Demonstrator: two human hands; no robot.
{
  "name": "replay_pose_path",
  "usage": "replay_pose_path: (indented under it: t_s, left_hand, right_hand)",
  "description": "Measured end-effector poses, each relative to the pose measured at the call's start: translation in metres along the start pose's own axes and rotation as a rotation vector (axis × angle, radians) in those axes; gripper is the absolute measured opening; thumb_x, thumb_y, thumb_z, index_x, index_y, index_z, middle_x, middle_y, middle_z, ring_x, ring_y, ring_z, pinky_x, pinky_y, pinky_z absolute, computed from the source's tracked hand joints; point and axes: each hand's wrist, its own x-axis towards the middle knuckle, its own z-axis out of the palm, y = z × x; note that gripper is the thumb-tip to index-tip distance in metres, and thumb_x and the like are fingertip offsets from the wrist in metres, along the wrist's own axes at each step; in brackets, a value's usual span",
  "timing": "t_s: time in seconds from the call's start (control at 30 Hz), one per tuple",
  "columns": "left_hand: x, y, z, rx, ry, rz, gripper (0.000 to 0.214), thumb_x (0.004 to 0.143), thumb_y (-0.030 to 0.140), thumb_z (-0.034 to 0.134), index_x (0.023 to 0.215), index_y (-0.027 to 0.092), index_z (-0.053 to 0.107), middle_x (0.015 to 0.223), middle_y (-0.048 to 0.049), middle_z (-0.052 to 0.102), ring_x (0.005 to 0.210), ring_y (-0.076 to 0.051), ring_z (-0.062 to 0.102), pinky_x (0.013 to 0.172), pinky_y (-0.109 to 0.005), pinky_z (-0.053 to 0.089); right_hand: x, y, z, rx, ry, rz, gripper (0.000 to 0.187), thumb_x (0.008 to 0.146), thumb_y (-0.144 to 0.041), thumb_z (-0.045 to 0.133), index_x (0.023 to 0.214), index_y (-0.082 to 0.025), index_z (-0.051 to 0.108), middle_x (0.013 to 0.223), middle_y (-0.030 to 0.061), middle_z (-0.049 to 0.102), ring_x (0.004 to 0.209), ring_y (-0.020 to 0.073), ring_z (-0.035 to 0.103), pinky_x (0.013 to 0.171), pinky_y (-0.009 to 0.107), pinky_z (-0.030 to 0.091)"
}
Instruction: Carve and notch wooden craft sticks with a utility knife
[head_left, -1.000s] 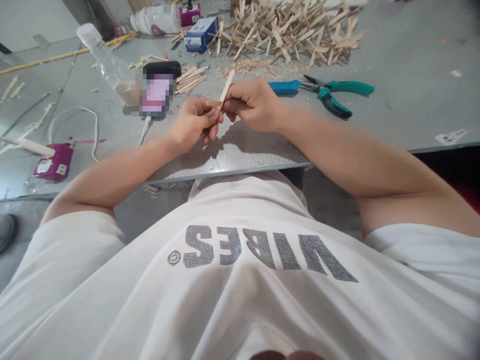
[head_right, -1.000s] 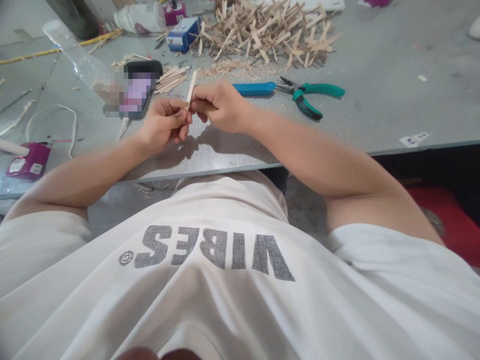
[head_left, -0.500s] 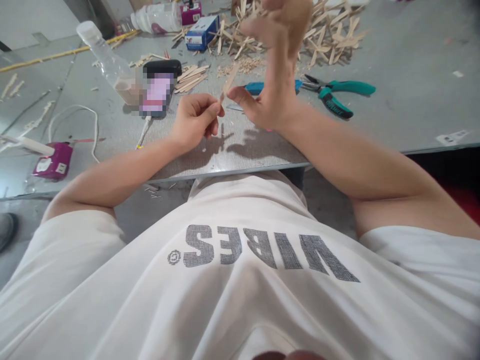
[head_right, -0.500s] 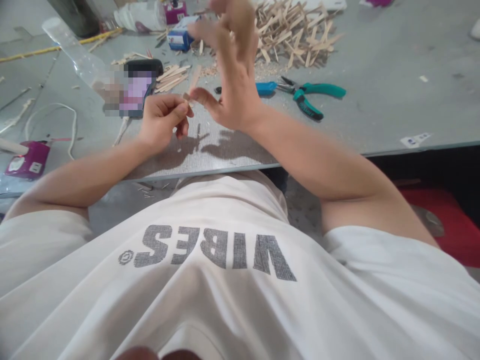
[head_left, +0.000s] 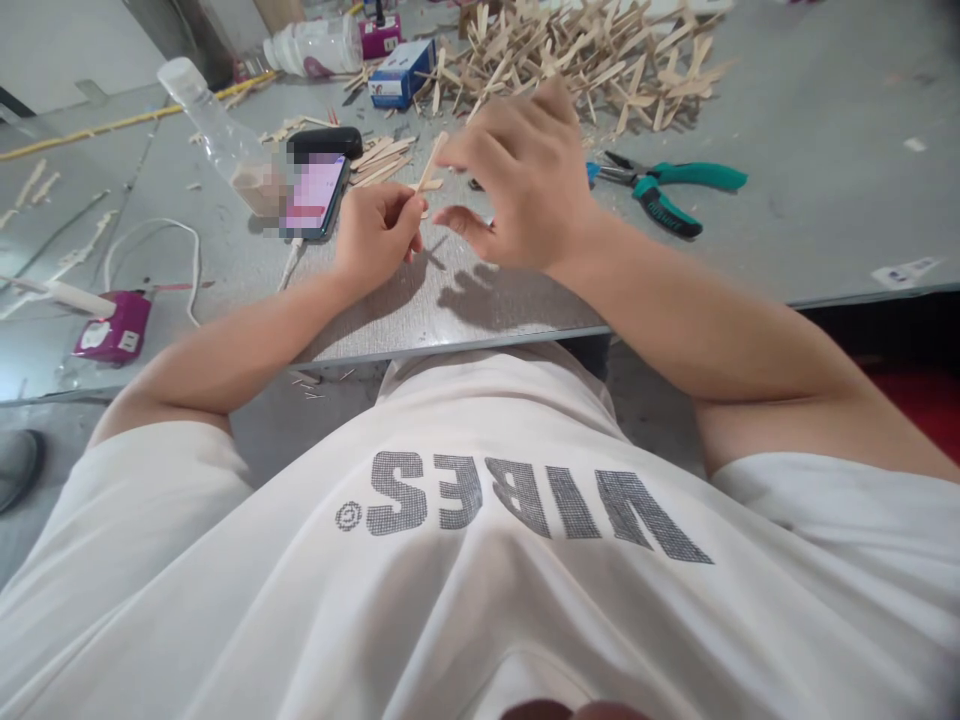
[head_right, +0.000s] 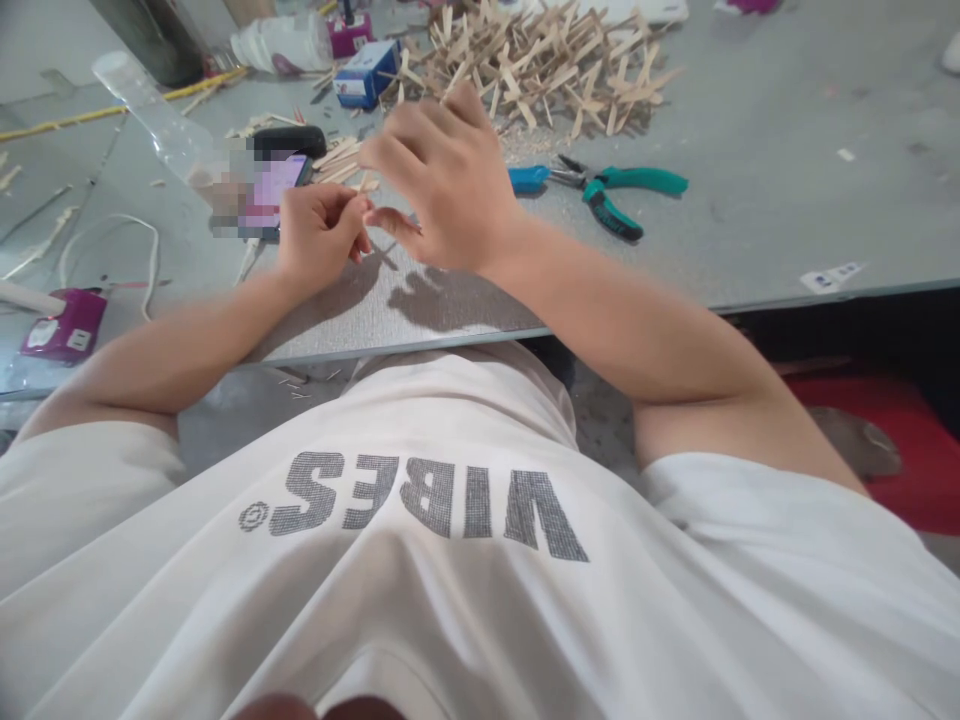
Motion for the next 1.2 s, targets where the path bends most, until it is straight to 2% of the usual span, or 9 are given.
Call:
replay_pose_path:
  t_s: [0.13,0.37,0.57,0.67,0.83,0.93,1.0,1.1,1.2]
  left_hand:
    - [-0.007,0.003,-0.004,0.156,0.029,0.152,0.027,0.101,0.027,0.083,0.076,0.028,0.072,0.059,0.0018,0.063,0.056,-0.019,0.061,0.067,-0.036,0.052]
    - [0.020,-0.024,-0.013,0.379,0.072,0.252,0.044,0.094,0.039,0.084,0.060,0.038,0.055,0.056,-0.0011,0.053,0.057,-0.028,0.048,0.070,-0.046,0.042]
    - [0.055,-0.054,-0.034,0.314,0.156,-0.030,0.051,0.113,0.042,0.077,0.069,0.032,0.053,0.049,0.0094,0.055,0.051,-0.014,0.048,0.065,-0.036,0.042]
    - [0.056,-0.050,-0.042,0.194,0.240,-0.088,0.049,0.118,0.062,0.070,0.083,0.030,0.058,0.052,0.0134,0.061,0.049,-0.009,0.045,0.058,-0.034,0.041]
    - [0.027,-0.013,-0.026,-0.112,0.057,0.076,0.079,0.085,0.113,0.068,0.090,0.034,0.069,0.057,0.0078,0.070,0.042,-0.009,0.048,0.041,-0.037,0.037]
    - [0.004,0.014,-0.013,-0.138,0.024,0.084,0.073,0.095,0.099,0.076,0.094,0.026,0.075,0.063,0.0021,0.073,0.044,-0.011,0.054,0.042,-0.034,0.043]
    - [-0.007,0.028,-0.009,-0.100,0.016,0.009,0.050,0.108,0.070,0.082,0.092,0.024,0.075,0.064,0.0000,0.073,0.048,-0.014,0.062,0.047,-0.030,0.048]
    - [-0.014,0.040,-0.006,-0.074,0.054,-0.074,0.032,0.110,0.039,0.087,0.086,0.022,0.073,0.061,0.0013,0.071,0.050,-0.013,0.066,0.049,-0.025,0.049]
    - [-0.015,0.044,-0.005,-0.071,0.060,-0.080,0.029,0.109,0.029,0.087,0.084,0.021,0.073,0.060,0.0025,0.070,0.048,-0.012,0.066,0.050,-0.022,0.050]
  right_hand:
    - [0.003,0.004,0.013,0.294,-0.127,0.238,0.072,0.111,-0.092,0.057,0.078,-0.028,0.057,0.067,0.0037,0.053,0.075,0.0251,0.059,0.090,0.047,0.054]
    - [0.011,-0.001,0.032,0.675,-0.183,0.411,0.074,0.112,-0.078,0.060,0.058,-0.030,0.041,0.054,-0.0017,0.034,0.060,0.0158,0.033,0.066,0.040,0.033]
    - [0.005,0.010,0.019,0.778,-0.197,0.464,0.063,0.100,-0.062,0.076,0.055,-0.028,0.048,0.051,0.0001,0.035,0.053,0.0165,0.032,0.058,0.039,0.029]
    - [0.002,0.013,0.013,0.829,-0.196,0.422,0.052,0.103,-0.057,0.075,0.064,-0.027,0.059,0.058,0.0021,0.049,0.052,0.0185,0.040,0.056,0.039,0.032]
    - [0.003,0.017,0.027,0.798,-0.078,0.315,0.045,0.100,-0.073,0.079,0.090,-0.030,0.070,0.067,-0.0003,0.060,0.058,0.0204,0.049,0.062,0.039,0.043]
    - [0.004,0.017,0.032,0.732,-0.024,0.278,0.057,0.096,-0.088,0.073,0.094,-0.032,0.068,0.065,-0.0007,0.056,0.061,0.0222,0.048,0.065,0.041,0.046]
    - [0.004,0.015,0.030,0.680,-0.006,0.280,0.060,0.098,-0.092,0.067,0.094,-0.032,0.067,0.066,0.0004,0.054,0.066,0.0236,0.049,0.068,0.043,0.047]
    - [0.003,0.012,0.025,0.576,0.024,0.254,0.061,0.101,-0.092,0.062,0.093,-0.032,0.069,0.070,0.0030,0.055,0.075,0.0262,0.052,0.076,0.045,0.050]
    - [0.002,0.010,0.024,0.485,0.017,0.219,0.056,0.104,-0.085,0.062,0.093,-0.031,0.071,0.075,0.0055,0.059,0.083,0.0287,0.059,0.083,0.047,0.054]
